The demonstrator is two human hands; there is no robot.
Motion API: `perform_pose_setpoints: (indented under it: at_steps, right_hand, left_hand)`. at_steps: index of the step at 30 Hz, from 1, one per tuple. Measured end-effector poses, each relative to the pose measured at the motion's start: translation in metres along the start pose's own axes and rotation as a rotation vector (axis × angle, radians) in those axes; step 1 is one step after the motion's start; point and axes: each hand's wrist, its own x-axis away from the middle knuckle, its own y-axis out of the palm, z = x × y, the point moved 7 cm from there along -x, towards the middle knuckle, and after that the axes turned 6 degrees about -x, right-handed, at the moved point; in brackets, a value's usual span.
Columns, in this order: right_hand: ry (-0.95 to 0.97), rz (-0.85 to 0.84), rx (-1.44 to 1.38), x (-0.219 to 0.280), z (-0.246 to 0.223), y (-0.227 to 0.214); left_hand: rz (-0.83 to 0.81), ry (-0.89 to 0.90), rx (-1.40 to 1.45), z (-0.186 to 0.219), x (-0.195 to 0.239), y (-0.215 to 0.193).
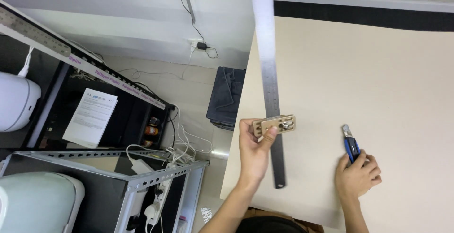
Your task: Measuring and cutting cardboard sheets using a utility knife and various rulers on a workshop table.
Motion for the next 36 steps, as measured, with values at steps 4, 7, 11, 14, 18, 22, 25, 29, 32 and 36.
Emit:
perform_pose_setpoints:
  at_steps: [4,7,11,14,18,22,25,29,32,36]
  right_hand:
    - [-0.005,0.012,0.001,0.002,-0.001,0.000]
    - [0.001,0.006,0.033,0.004,0.001,0.004]
    - [0.024,-0.030,0.001,0.006,0.007,0.011]
    - [0.023,-0.023,-0.006,0.007,0.006,0.009]
    - [0.027,-0.020,-0.008,0.006,0.007,0.010]
    - [0.020,-0.003,-0.006,0.009,0.009,0.013]
    - [0.016,-0.011,-0.004,0.007,0.006,0.009]
    - [0.035,-0.034,-0.020,0.007,0.008,0.011]
    - [0.005,0.019,0.020,0.008,0.005,0.007]
    - [0.059,-0.051,-0.022,0.008,0.007,0.011]
  left_hand:
    - [0.072,0.012,0.056,0.011,0.019,0.010]
    - [0.088,0.049,0.047,0.022,0.026,0.011]
    - [0.087,0.050,0.013,0.024,0.031,0.009]
    - [0.054,0.070,0.005,0.026,0.033,0.007]
    - [0.040,0.084,-0.010,0.026,0.036,0.005]
    - [0.026,0.115,0.021,0.026,0.037,0.002]
    - [0.059,0.104,0.017,0.023,0.039,-0.003]
    - [0.061,0.121,0.080,0.031,0.049,0.000]
    - [0.076,0.094,0.144,0.028,0.056,0.001]
    - [0.078,0.114,0.245,0.026,0.060,0.003]
